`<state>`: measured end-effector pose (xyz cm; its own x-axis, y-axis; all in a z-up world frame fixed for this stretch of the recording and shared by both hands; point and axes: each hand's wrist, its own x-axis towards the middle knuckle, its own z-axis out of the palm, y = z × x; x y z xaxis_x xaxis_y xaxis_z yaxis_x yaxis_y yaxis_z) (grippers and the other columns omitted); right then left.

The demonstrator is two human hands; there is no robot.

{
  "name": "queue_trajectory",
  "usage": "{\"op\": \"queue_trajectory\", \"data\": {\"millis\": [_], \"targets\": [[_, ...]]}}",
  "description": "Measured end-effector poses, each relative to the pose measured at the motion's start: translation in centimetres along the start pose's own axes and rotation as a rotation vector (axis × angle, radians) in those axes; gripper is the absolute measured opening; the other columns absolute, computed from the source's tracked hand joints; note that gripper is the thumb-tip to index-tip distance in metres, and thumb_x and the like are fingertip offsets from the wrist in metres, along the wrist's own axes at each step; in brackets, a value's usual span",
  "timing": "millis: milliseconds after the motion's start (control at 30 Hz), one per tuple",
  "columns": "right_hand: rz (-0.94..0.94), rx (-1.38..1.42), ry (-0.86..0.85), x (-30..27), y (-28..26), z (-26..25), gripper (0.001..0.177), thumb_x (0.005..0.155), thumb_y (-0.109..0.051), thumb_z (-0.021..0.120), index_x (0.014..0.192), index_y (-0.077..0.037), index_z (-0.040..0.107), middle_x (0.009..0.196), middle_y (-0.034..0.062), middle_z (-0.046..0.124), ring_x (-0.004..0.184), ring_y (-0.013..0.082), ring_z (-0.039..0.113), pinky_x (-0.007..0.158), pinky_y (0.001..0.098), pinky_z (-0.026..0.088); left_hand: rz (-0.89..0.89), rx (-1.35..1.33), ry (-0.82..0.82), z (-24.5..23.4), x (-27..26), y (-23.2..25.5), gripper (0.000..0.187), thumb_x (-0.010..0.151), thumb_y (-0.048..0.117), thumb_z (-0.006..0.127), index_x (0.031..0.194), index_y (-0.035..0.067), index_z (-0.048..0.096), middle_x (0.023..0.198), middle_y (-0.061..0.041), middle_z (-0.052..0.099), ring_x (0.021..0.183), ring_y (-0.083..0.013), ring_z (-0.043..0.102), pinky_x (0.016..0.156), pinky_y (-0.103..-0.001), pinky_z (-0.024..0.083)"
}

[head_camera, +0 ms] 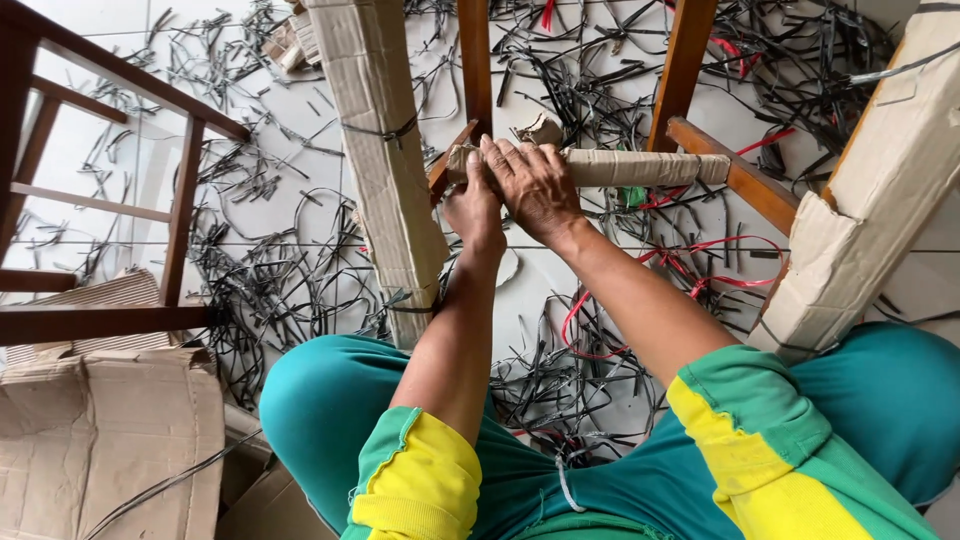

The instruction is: The person sits on the floor and wraps a wooden furniture leg with a strip of material, securing it with thin wire. They repeatedly wrap and twist the wire to hold the covering in place.

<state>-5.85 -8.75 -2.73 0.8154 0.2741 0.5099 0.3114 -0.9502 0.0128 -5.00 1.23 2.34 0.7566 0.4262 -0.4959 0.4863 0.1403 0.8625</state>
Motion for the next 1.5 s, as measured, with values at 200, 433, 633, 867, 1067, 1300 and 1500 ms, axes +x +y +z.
{"op": "queue_trajectory", "data": {"millis": [200, 433, 633, 867, 1067, 1300, 1500], "targets": [[-0.018, 0.002, -0.101, 0.3, 0.4, 0.0, 0.051, 0.092, -0.041, 0.07, 0.135, -0.016, 0.058, 0.11, 0.0057, 0.067, 0.091, 0.0264, 0.066, 0.087, 0.0419, 0.048, -0.275, -0.284, 0.033, 3.3, 3.0, -0.5, 0.043, 0.071, 0.026, 0.08, 0.096, -0.006, 0.07, 0.067, -0.017, 0.063, 0.048, -0.0267, 0.058, 0.036, -0.039, 0.045], [-0.056, 0.006, -0.062, 0.6, 1.3, 1.3, 0.019, 0.094, -0.025, 0.059, 0.107, -0.01, 0.061, 0.089, 0.0089, 0.062, 0.081, 0.0281, 0.065, 0.074, 0.0404, 0.045, -0.386, -0.258, -0.002, 5.0, 10.0, -5.6, 0.061, 0.067, 0.026, 0.077, 0.116, -0.009, 0.064, 0.103, -0.02, 0.069, 0.097, -0.0349, 0.069, 0.073, -0.058, 0.059], [-0.049, 0.12, -0.158, 2.9, 1.5, -2.6, 0.022, 0.086, -0.017, 0.059, 0.107, -0.009, 0.059, 0.087, 0.0101, 0.063, 0.081, 0.0307, 0.066, 0.074, 0.0425, 0.05, -0.418, -0.434, -0.023, 5.6, 10.8, -6.3, 0.055, 0.068, 0.015, 0.077, 0.116, -0.007, 0.061, 0.099, -0.017, 0.062, 0.091, -0.0318, 0.063, 0.066, -0.054, 0.055], [0.469, 1.046, -0.798, 5.5, 6.1, -4.9, 0.071, 0.09, -0.015, 0.072, 0.152, -0.001, 0.041, 0.14, 0.0306, 0.058, 0.131, 0.0508, 0.054, 0.107, 0.0598, 0.043, -0.357, -0.538, 0.038, 6.9, 11.7, -8.1, 0.078, 0.064, 0.01, 0.082, 0.131, -0.005, 0.045, 0.115, -0.02, 0.054, 0.099, -0.0345, 0.06, 0.069, -0.061, 0.053], [0.311, 0.595, -1.009, 5.5, 4.7, -5.6, 0.084, 0.081, -0.034, 0.081, 0.153, -0.012, 0.044, 0.144, 0.026, 0.058, 0.139, 0.0478, 0.049, 0.112, 0.0627, 0.04, -0.358, -0.562, 0.038, 6.3, 10.5, -6.9, 0.081, 0.065, 0.007, 0.082, 0.133, -0.004, 0.04, 0.116, -0.02, 0.051, 0.098, -0.0348, 0.058, 0.072, -0.06, 0.053], [0.05, 0.219, -0.502, 1.2, 4.5, 0.4, 0.039, 0.077, -0.016, 0.074, 0.109, -0.005, 0.054, 0.087, 0.018, 0.068, 0.08, 0.0421, 0.074, 0.071, 0.0557, 0.059, -0.356, -0.524, 0.021, 6.5, 9.9, -5.8, 0.077, 0.066, 0.013, 0.081, 0.131, -0.007, 0.046, 0.111, -0.022, 0.054, 0.094, -0.0357, 0.061, 0.069, -0.063, 0.054], [0.139, 0.297, -0.407, -0.6, 4.4, 2.3, 0.023, 0.08, -0.006, 0.058, 0.102, -0.012, 0.057, 0.07, 0.0077, 0.065, 0.069, 0.0329, 0.074, 0.067, 0.0467, 0.061, -0.447, -0.455, -0.057, 4.2, 6.5, -2.9, 0.075, 0.07, 0.019, 0.078, 0.13, -0.009, 0.044, 0.108, -0.025, 0.052, 0.095, -0.0388, 0.058, 0.07, -0.065, 0.053]]}}
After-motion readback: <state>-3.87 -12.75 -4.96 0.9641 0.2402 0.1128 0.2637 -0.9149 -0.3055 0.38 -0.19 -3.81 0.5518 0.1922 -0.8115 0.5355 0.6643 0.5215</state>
